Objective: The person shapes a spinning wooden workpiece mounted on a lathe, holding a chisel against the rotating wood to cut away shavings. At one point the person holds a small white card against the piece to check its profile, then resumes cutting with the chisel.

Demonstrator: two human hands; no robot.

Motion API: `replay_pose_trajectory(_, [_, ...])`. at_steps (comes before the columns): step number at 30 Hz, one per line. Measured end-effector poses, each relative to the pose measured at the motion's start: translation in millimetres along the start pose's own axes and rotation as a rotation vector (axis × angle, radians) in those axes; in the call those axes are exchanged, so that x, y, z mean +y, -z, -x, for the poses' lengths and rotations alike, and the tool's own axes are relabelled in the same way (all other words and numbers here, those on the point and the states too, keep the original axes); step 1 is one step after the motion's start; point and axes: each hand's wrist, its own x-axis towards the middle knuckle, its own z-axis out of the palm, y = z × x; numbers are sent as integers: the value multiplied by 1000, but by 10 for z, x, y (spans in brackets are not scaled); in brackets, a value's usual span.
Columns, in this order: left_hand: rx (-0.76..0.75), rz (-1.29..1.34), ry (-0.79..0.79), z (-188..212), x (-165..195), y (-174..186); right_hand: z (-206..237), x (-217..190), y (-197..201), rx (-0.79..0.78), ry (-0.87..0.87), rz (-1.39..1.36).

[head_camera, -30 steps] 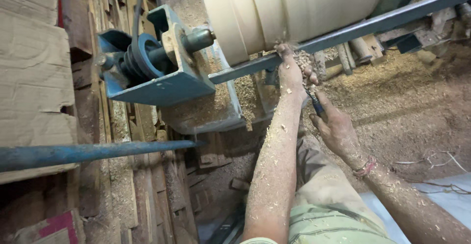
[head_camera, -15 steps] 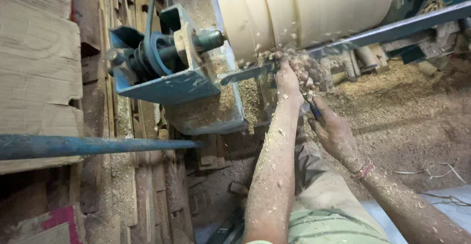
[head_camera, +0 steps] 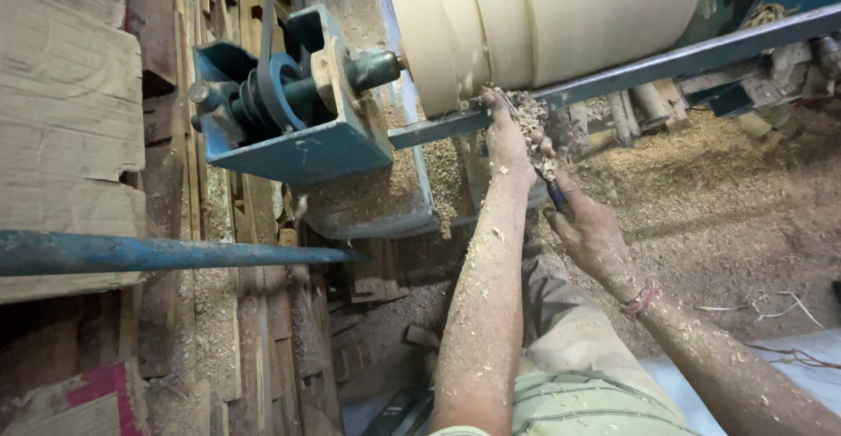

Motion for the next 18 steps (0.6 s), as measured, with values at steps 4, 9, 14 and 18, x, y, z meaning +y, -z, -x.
replay_pose_trajectory(4, [-73, -25, -7, 32, 9, -12, 41, -25, -3, -32, -84, 62])
replay_pose_trajectory(9, [-9, -55, 3, 40, -60, -148, 75, 1, 31, 95, 9, -115])
replay_pose_trajectory(14, [14, -86, 38, 31, -108, -255, 48, 80, 118, 92, -60, -63])
replay_pose_trajectory(18, [2, -71, 25, 73, -155, -269, 58, 89, 157, 36, -130, -71])
